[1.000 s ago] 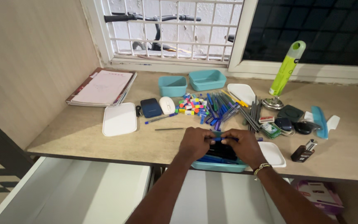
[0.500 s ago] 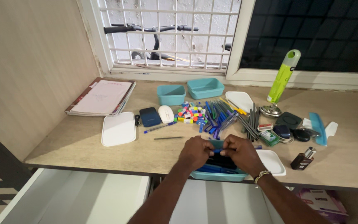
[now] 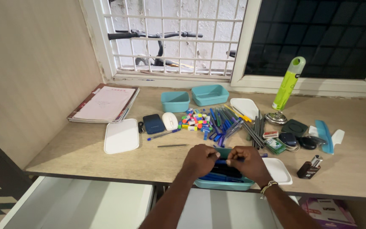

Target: The person organizes various items on a desk, picking up pens, a mouse, and small objects by hand and placing them into blue plastic containers.

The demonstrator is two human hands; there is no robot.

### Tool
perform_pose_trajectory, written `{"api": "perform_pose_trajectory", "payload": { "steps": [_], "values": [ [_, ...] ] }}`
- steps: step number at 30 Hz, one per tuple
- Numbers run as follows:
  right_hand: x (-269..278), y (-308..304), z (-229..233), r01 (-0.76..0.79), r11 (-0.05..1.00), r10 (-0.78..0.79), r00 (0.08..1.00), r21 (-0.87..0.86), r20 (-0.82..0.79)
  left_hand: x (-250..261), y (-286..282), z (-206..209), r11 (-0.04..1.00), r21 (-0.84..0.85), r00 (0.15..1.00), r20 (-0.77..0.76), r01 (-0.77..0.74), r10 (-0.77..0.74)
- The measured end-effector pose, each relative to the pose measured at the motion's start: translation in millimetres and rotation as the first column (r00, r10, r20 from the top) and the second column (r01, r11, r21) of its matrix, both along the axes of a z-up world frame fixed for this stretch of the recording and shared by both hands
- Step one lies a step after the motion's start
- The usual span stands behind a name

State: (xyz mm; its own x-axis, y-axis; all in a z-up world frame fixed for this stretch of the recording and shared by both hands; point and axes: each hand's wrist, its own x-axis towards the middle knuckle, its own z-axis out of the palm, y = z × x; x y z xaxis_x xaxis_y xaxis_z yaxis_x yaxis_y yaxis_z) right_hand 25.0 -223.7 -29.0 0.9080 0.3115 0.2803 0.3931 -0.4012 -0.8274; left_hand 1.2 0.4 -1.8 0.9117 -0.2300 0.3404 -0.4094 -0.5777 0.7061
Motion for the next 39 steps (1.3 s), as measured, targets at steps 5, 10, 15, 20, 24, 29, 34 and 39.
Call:
{"api": "perform_pose_trajectory", "payload": {
  "steps": [5, 10, 15, 20, 24, 29, 34, 39],
  "values": [
    [-7, 0, 12, -0.093, 0.979, 0.081, 0.994, -0.179, -0.073, -6, 1, 10, 0.993, 0.119, 0.995, -0.101, 0.027, -0.015],
    [-31, 16, 46, -0.061, 0.883, 0.046, 0.998, -0.466, -0.042, -10, -2, 17, 0.975, 0.221, 0.996, -0.093, 0.023, -0.003],
    [-38, 23, 54, -0.014, 0.808, 0.051, 0.998, -0.588, 0.047, -5, -3, 13, 0.960, 0.277, 0.997, -0.071, 0.032, -0.013],
    [-32, 24, 50, 0.012, 0.783, 0.049, 0.996, -0.622, 0.080, 0, 0, 4, 0.947, 0.318, 0.999, -0.032, 0.047, -0.039],
    [-29, 24, 51, 0.003, 0.777, 0.000, 1.000, -0.629, 0.004, 2, -1, 4, 0.950, 0.305, 0.998, -0.025, 0.062, -0.057],
    [-31, 28, 56, -0.024, 0.744, -0.028, 0.997, -0.668, -0.068, 0, -2, 4, 0.960, 0.274, 0.997, -0.057, 0.057, -0.043],
    [-22, 18, 36, 0.003, 0.887, -0.039, 0.997, -0.462, -0.069, -1, -1, 6, 0.951, 0.304, 0.998, -0.043, 0.057, -0.046],
    [19, -20, -14, 0.123, 0.932, -0.142, 0.989, 0.342, 0.031, -3, 12, 12, 0.933, 0.352, 0.996, -0.069, 0.079, -0.058]
  ]
}}
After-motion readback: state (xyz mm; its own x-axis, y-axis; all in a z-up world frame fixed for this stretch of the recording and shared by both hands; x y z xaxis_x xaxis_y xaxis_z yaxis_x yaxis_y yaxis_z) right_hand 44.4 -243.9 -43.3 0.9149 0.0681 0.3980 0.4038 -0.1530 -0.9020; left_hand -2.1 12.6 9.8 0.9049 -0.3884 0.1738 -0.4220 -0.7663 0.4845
